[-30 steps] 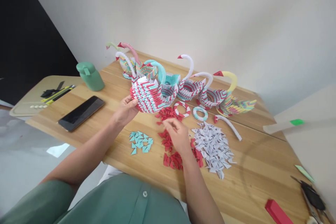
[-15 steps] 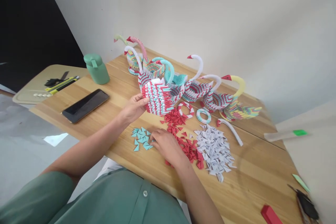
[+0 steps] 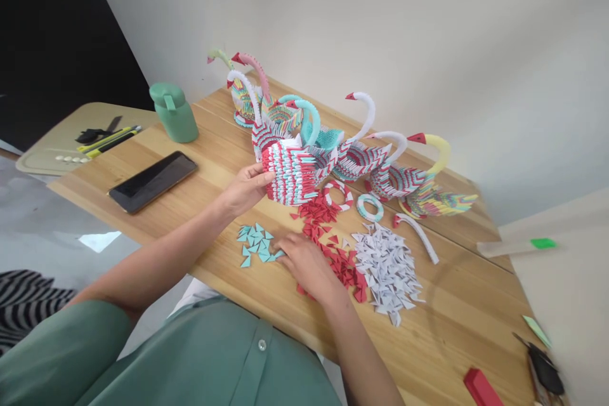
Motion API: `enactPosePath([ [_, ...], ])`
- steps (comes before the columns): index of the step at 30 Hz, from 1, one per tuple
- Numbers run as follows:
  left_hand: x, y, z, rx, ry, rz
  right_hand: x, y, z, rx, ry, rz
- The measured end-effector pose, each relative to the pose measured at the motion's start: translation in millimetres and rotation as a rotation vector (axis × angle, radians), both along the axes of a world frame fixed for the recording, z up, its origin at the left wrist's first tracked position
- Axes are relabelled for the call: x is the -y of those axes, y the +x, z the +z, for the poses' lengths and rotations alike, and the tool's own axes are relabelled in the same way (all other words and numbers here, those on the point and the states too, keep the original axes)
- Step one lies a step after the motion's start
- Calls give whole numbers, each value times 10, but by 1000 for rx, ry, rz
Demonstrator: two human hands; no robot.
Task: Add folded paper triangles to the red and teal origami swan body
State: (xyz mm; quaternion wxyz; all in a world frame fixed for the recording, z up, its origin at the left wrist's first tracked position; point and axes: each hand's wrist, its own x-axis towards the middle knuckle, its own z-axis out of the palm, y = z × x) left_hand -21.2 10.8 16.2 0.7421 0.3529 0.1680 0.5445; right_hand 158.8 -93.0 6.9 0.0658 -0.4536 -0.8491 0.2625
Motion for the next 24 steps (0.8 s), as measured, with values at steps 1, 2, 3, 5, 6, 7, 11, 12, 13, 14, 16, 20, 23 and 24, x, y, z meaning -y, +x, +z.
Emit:
enactPosePath([
  [1, -2, 1, -4, 2, 1, -1, 3, -5, 6, 11, 5, 0],
  [2, -3, 1, -6, 3, 2, -3, 5, -12, 14, 20, 8, -2],
  [3, -3, 1, -7, 3, 5, -6, 7, -21, 26, 25, 9, -7],
  [5, 1, 1, -3, -1, 11, -11, 8, -41, 52, 15, 4, -26],
  [6, 4, 0, 1, -2, 13, -12, 7, -50, 63, 0, -2, -37],
  [7, 8, 0, 6, -3, 14, -14, 6, -57, 72, -20, -10, -47],
  [11, 14, 0, 20, 5, 9, -21, -5, -49, 78, -141, -67, -106],
  [12, 14, 1, 20, 5, 4, -23, -8, -40, 76, -172, -77, -127],
  [13, 13, 2, 20, 3, -2, -24, -12, -30, 73, -199, -83, -145],
  [14, 12, 3, 20, 0, -7, -26, -16, -19, 71, -221, -83, -159],
  [16, 11, 3, 21, -7, -11, -29, -20, -3, 68, -252, -71, -174],
  [20, 9, 4, 17, -27, -9, -24, -20, -2, 62, -300, -44, -190],
  [23, -2, 9, -4, -24, -18, -20, -22, -14, 64, -314, -34, -200],
  [24, -7, 11, -13, -21, -20, -20, -24, -17, 69, -310, -32, -200],
])
